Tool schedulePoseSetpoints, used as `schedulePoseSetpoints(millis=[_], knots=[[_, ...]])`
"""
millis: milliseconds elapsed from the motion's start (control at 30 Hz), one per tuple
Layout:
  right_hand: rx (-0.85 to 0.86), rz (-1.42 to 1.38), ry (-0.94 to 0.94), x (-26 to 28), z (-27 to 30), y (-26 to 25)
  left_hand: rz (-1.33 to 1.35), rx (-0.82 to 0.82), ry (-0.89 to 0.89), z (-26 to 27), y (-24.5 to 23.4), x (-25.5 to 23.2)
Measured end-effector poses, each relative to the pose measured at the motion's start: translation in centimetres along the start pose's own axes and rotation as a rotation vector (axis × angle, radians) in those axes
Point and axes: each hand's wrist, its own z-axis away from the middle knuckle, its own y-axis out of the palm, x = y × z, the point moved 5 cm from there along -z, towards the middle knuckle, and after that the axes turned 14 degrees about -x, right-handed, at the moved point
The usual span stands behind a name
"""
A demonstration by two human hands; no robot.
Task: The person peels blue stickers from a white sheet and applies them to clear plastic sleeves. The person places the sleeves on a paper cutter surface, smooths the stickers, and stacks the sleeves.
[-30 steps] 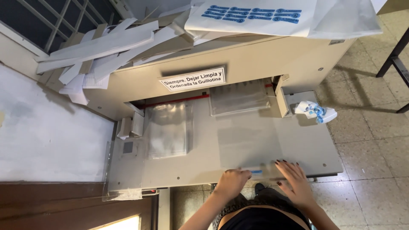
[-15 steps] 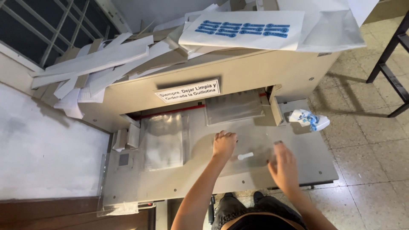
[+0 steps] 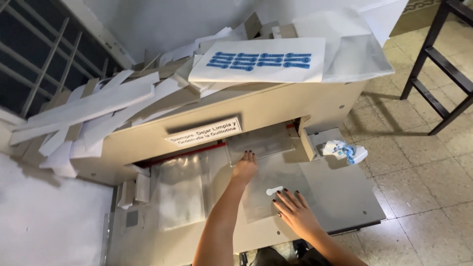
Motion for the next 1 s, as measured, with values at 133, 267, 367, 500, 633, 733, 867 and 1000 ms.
schedulePoseSetpoints(millis=[133, 267, 367, 500, 633, 733, 867, 1000], knots=[[0.002, -0.015, 0.021, -0.7, -1.3, 0.6, -0.027, -0.142, 0.063, -0.5, -1.6, 0.6], [0.034, -0.018, 0.034, -0.9, -2.3, 0.6, 0.092, -0.173, 0.051, -0.8, -2.2, 1.5], [0.012, 0.063, -0.008, -0.9, -3.0, 1.0, 0.13, -0.298, -0.022, -0.9, -3.2, 2.3], [0.018, 0.071, 0.005, -1.2, -3.9, 1.8, 0.234, -0.398, -0.126, -1.1, -5.5, 3.3], [0.025, 0.045, 0.037, -1.4, -5.0, 2.2, 0.333, -0.423, -0.07, -0.5, -6.3, 2.8], [0.03, 0.064, 0.044, -1.8, -5.5, 2.6, 0.312, -0.419, 0.034, 0.5, -7.0, 0.9], [-0.014, 0.156, 0.026, -2.4, -5.8, 3.8, 0.295, -0.563, 0.234, 3.0, -11.6, -1.5], [0.301, 0.078, 0.193, -2.9, -6.7, 4.5, 0.351, 0.093, -0.049, 3.2, -12.9, -0.6]])
